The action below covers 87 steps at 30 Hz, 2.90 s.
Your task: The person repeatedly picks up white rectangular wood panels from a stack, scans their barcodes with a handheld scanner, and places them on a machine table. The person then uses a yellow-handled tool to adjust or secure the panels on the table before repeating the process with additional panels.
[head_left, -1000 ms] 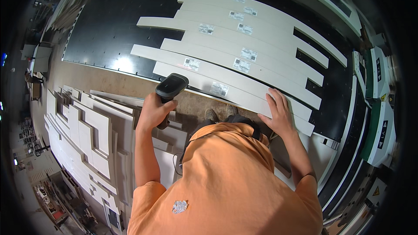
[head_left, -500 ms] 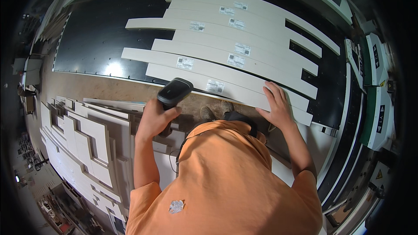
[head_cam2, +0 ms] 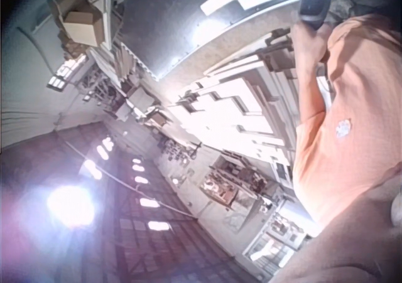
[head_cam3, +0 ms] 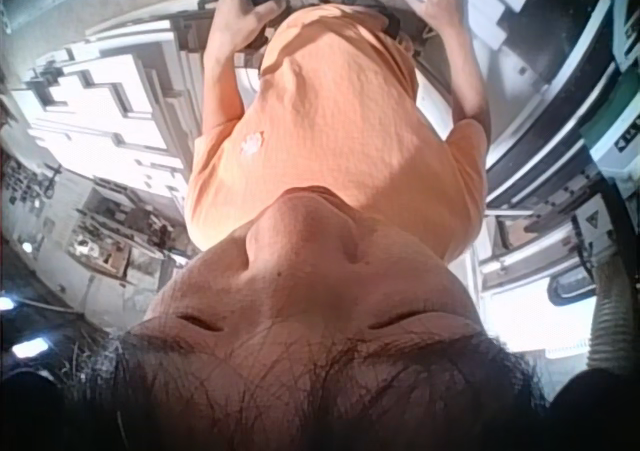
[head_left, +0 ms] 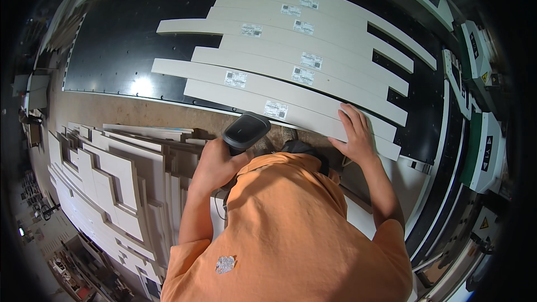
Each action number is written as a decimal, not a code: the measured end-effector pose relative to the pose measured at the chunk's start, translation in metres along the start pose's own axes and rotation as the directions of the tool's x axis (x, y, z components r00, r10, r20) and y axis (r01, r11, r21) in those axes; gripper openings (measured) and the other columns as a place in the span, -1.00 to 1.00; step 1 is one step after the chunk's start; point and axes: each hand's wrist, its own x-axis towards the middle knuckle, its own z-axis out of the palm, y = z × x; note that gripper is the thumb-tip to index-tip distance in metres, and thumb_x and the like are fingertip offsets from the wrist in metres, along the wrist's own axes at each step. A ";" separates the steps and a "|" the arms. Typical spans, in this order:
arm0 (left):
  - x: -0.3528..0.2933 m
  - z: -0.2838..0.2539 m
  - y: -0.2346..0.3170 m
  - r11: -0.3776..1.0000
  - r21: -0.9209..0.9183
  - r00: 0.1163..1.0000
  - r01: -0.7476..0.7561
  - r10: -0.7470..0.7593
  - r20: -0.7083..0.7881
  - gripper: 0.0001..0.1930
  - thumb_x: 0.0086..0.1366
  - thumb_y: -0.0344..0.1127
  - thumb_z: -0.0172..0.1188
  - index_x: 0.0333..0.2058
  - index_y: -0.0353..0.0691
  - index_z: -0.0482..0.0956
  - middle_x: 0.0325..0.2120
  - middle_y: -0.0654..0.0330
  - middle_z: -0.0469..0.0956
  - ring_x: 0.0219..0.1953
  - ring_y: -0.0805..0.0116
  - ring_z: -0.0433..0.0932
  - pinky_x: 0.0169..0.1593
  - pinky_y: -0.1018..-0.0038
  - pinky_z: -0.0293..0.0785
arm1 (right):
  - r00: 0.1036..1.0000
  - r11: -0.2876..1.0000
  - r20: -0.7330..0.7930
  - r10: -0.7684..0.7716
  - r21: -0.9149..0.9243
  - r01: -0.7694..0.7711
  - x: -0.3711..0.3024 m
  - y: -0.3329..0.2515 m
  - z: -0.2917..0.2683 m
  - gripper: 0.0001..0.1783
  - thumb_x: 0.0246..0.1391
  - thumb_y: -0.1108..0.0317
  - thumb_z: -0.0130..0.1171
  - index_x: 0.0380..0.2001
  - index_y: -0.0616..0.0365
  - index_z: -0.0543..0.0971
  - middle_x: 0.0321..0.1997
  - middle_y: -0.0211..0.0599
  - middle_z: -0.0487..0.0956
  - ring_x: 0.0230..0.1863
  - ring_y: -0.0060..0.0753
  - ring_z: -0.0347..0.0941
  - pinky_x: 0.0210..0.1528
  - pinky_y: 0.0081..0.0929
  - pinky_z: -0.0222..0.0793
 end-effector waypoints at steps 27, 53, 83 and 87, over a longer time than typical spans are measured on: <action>-0.124 -0.013 -0.207 0.810 -0.565 0.702 0.156 -0.493 -0.513 -0.58 -0.02 -0.13 0.45 -0.42 -0.45 0.61 -0.67 0.05 0.43 -0.59 0.29 0.34 -0.41 0.30 0.38 | 0.901 0.937 0.307 -0.305 -0.069 0.341 0.103 -0.103 0.013 -0.37 0.04 0.37 0.38 0.18 0.27 0.44 0.37 0.00 0.31 0.37 0.08 0.21 0.36 -0.03 0.19; 0.067 -0.037 -0.058 0.830 -0.522 0.981 -0.194 0.168 -0.098 -0.71 0.19 -0.28 0.39 -0.21 -0.38 0.68 -0.42 0.31 0.60 -0.34 0.61 0.44 -0.27 0.53 0.41 | 0.231 0.282 0.238 0.943 -0.208 -0.937 -0.229 0.050 0.124 -0.39 -0.08 0.06 0.43 -0.11 0.37 0.58 -0.09 0.08 0.66 0.00 0.06 0.61 0.06 -0.18 0.52; 0.399 0.007 0.152 0.876 -0.261 0.911 -0.406 0.367 -0.189 -0.54 0.17 0.03 0.36 -0.37 -0.37 0.66 -0.63 0.29 0.48 -0.61 0.51 0.38 -0.55 0.48 0.21 | 0.612 0.135 0.628 0.482 0.636 -0.760 -0.095 -0.141 -0.103 -0.75 0.34 0.21 0.12 -0.13 0.18 0.54 -0.54 -0.44 0.49 -0.55 -0.55 0.42 -0.50 -0.50 0.30; 0.445 0.022 0.168 0.893 -0.259 0.918 -0.368 0.306 -0.251 -0.48 0.11 0.09 0.41 -0.49 -0.36 0.57 -0.65 0.22 0.46 -0.70 0.43 0.38 -0.65 0.38 0.20 | 0.683 0.287 0.416 0.601 0.685 -0.670 -0.061 -0.166 -0.104 -0.69 0.34 0.16 0.13 -0.14 0.23 0.51 -0.46 -0.23 0.53 -0.43 -0.29 0.50 -0.35 -0.32 0.41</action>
